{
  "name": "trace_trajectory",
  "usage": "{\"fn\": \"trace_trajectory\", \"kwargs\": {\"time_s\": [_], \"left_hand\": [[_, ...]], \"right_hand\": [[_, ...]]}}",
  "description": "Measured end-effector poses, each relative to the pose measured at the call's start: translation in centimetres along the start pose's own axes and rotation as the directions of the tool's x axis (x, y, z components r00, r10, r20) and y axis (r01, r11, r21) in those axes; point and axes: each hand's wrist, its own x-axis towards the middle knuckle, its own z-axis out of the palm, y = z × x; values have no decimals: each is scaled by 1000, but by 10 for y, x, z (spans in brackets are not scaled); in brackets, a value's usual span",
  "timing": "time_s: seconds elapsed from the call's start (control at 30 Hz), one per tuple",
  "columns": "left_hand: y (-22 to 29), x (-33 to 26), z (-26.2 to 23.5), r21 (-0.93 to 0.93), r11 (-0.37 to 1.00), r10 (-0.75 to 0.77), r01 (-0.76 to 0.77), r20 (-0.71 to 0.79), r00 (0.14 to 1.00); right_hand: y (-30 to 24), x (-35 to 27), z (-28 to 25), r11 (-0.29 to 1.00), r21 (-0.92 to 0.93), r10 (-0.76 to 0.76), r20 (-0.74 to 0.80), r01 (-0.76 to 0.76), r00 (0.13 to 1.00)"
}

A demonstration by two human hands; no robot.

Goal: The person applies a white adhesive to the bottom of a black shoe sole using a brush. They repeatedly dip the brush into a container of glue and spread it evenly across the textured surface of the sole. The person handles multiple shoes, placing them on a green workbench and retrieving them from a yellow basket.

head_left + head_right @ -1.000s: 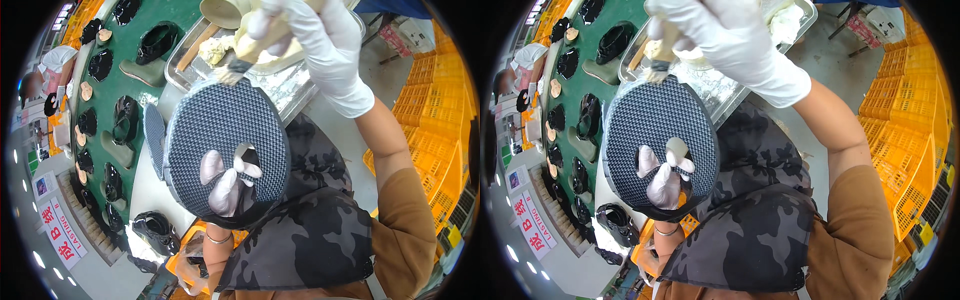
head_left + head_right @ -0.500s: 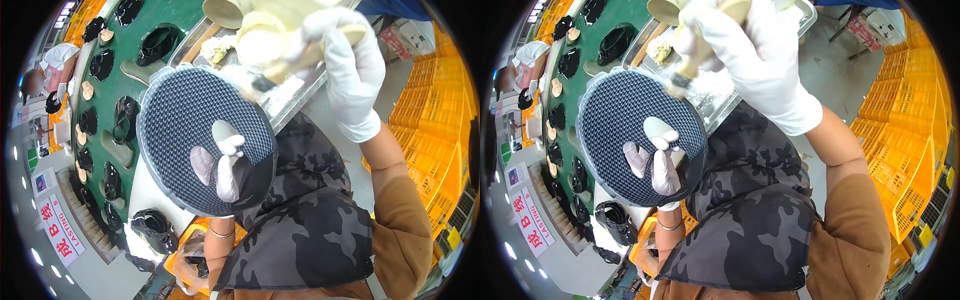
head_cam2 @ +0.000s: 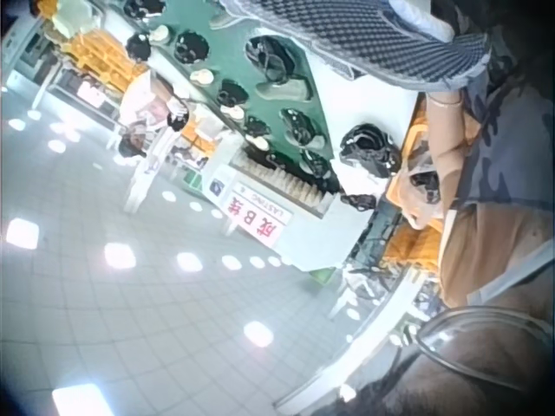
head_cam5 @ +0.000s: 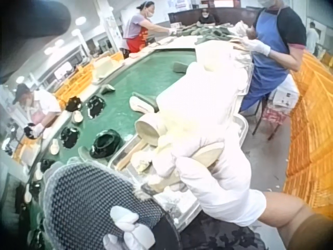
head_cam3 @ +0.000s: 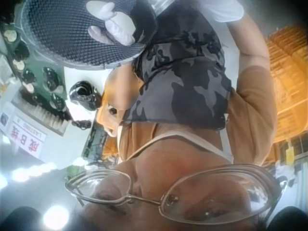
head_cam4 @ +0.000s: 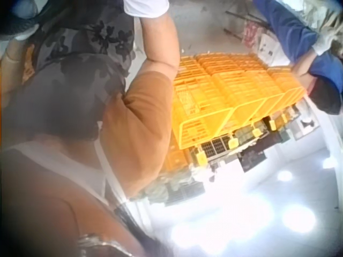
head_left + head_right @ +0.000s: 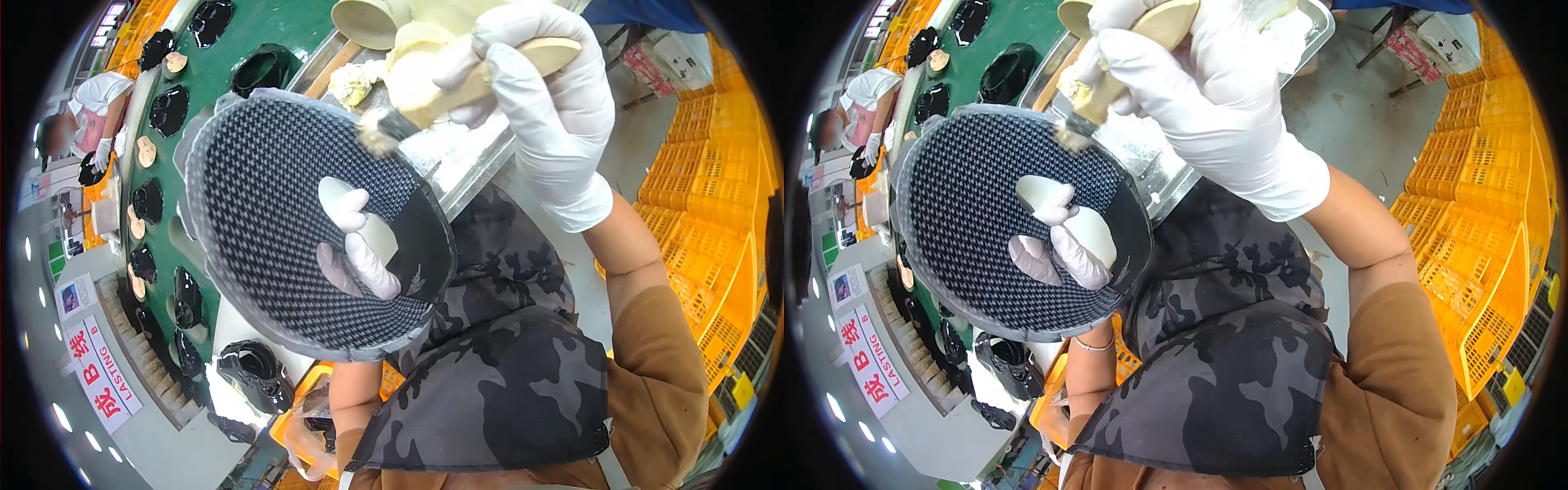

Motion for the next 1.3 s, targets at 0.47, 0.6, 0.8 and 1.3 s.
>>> {"fn": "trace_trajectory", "kwargs": {"time_s": [0.47,0.6,0.8,1.3], "left_hand": [[10,44,-12,622,481,633,-617,240,736],[-16,40,-18,529,451,769,-719,177,614],[-58,53,-38,430,185,966,-884,87,245],[-23,65,-17,502,219,915,-837,193,355]], "right_hand": [[-8,-17,12,972,-159,-145,183,175,972],[-19,-23,-2,980,-197,110,374,-36,921],[-54,-29,8,908,4,416,97,-418,904],[-17,-38,2,971,-56,239,273,-232,932]]}}
